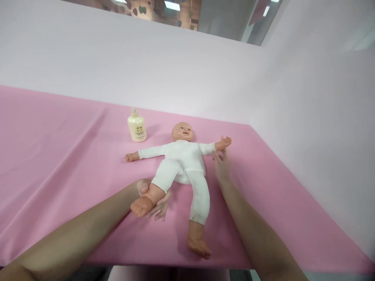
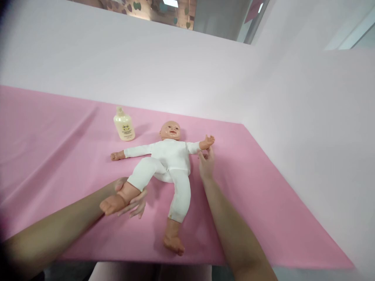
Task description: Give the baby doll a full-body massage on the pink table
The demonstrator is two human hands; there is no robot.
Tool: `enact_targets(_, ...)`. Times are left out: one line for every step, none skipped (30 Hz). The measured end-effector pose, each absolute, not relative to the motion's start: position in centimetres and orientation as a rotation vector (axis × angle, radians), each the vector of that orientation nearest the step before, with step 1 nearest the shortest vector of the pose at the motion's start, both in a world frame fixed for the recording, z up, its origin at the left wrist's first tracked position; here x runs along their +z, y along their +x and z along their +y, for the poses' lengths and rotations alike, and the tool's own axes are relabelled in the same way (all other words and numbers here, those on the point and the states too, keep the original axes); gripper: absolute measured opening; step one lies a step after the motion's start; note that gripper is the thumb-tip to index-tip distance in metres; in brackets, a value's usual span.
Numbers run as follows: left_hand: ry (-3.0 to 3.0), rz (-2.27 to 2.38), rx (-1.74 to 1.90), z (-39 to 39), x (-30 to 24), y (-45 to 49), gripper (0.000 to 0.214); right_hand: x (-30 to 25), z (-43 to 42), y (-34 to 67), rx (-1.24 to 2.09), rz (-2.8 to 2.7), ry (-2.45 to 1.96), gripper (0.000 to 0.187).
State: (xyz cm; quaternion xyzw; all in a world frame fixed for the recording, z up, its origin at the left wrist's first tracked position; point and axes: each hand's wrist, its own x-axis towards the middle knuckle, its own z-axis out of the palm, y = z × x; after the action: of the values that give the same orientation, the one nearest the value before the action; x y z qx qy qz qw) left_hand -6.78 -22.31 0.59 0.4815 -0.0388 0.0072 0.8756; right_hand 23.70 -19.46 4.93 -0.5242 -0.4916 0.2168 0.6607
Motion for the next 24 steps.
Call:
enact_targets(1.027, -0.168, -0.095, -22.3, 0.7, -6.6, 0.06, 4.9, -19.2, 24.1, 0.502, -1.037, -1.172, 0.049)
enact_targets(1.045, -0.26, -0.204, -22.2, 1.0, -6.4, 0.058, 4.7, -19.0, 24.5, 0.522, -0.965, -1.163, 0.048)
enact_targets(1.052, -0.311, -0.258, -22.1, 1.2, -6.2, 0.056, 4.5, -18.7, 24.9, 0.554, -0.893, -1.156, 0.049)
enact_targets(1.042, -0.321, -0.255, -22.0, 1.6, -6.0, 0.055, 4.1, -18.3, 25.2, 0.599, -0.823, -1.15, 0.051)
enact_targets(1.035, -0.324, -0.251, -21.9, 1.9, -5.9, 0.054, 3.7, -18.0, 25.5, 0.652, -0.755, -1.144, 0.054)
enact_targets(1.038, -0.321, -0.257, -21.9, 2.4, -5.7, 0.053, 3.2, -17.6, 25.8, 0.704, -0.69, -1.136, 0.056)
enact_targets(1.053, -0.309, -0.273, -21.9, 2.8, -5.7, 0.053, 2.8, -17.3, 26.0, 0.746, -0.633, -1.125, 0.057)
enact_targets(1.08, -0.287, -0.3, -22.0, 3.3, -5.6, 0.051, 2.4, -17.0, 26.2, 0.778, -0.59, -1.113, 0.056)
enact_targets(1.117, -0.258, -0.332, -22.1, 3.8, -5.5, 0.05, 2.1, -16.8, 26.3, 0.798, -0.56, -1.1, 0.055)
enact_targets(1.156, -0.228, -0.366, -22.2, 4.2, -5.4, 0.048, 1.9, -16.6, 26.4, 0.805, -0.544, -1.088, 0.054)
enact_targets(1.189, -0.199, -0.397, -22.3, 4.6, -5.4, 0.047, 1.8, -16.5, 26.5, 0.801, -0.535, -1.076, 0.054)
enact_targets(1.213, -0.175, -0.424, -22.4, 5.0, -5.4, 0.047, 1.7, -16.5, 26.5, 0.796, -0.531, -1.068, 0.054)
enact_targets(1.228, -0.155, -0.44, -22.5, 5.3, -5.4, 0.047, 1.7, -16.4, 26.5, 0.795, -0.531, -1.064, 0.054)
enact_targets(1.238, -0.137, -0.44, -22.6, 5.5, -5.4, 0.048, 1.7, -16.4, 26.5, 0.798, -0.537, -1.063, 0.054)
enact_targets(1.245, -0.119, -0.422, -22.7, 5.7, -5.4, 0.048, 1.7, -16.5, 26.6, 0.803, -0.55, -1.06, 0.054)
enact_targets(1.254, -0.102, -0.395, -22.7, 5.8, -5.4, 0.048, 1.7, -16.5, 26.6, 0.807, -0.565, -1.056, 0.053)
enact_targets(1.264, -0.092, -0.367, -22.7, 5.8, -5.4, 0.048, 1.8, -16.5, 26.6, 0.813, -0.574, -1.052, 0.052)
enact_targets(1.273, -0.09, -0.346, -22.7, 5.8, -5.4, 0.048, 1.8, -16.5, 26.6, 0.818, -0.573, -1.05, 0.051)
enact_targets(1.279, -0.095, -0.342, -22.7, 5.8, -5.4, 0.047, 1.8, -16.6, 26.6, 0.82, -0.567, -1.049, 0.049)
enact_targets(1.281, -0.105, -0.35, -22.7, 5.7, -5.4, 0.045, 1.8, -16.6, 26.6, 0.819, -0.559, -1.05, 0.048)
enact_targets(1.278, -0.125, -0.366, -22.6, 5.5, -5.3, 0.044, 1.8, -16.6, 26.6, 0.82, -0.552, -1.054, 0.047)
enact_targets(1.272, -0.154, -0.387, -22.5, 5.3, -5.3, 0.044, 1.8, -16.6, 26.5, 0.822, -0.547, -1.056, 0.046)
enact_targets(1.264, -0.181, -0.4, -22.5, 5.1, -5.2, 0.043, 1.9, -16.6, 26.5, 0.824, -0.543, -1.058, 0.045)
enact_targets(1.261, -0.207, -0.401, -22.4, 4.8, -5.1, 0.042, 1.9, -16.6, 26.5, 0.827, -0.534, -1.059, 0.044)
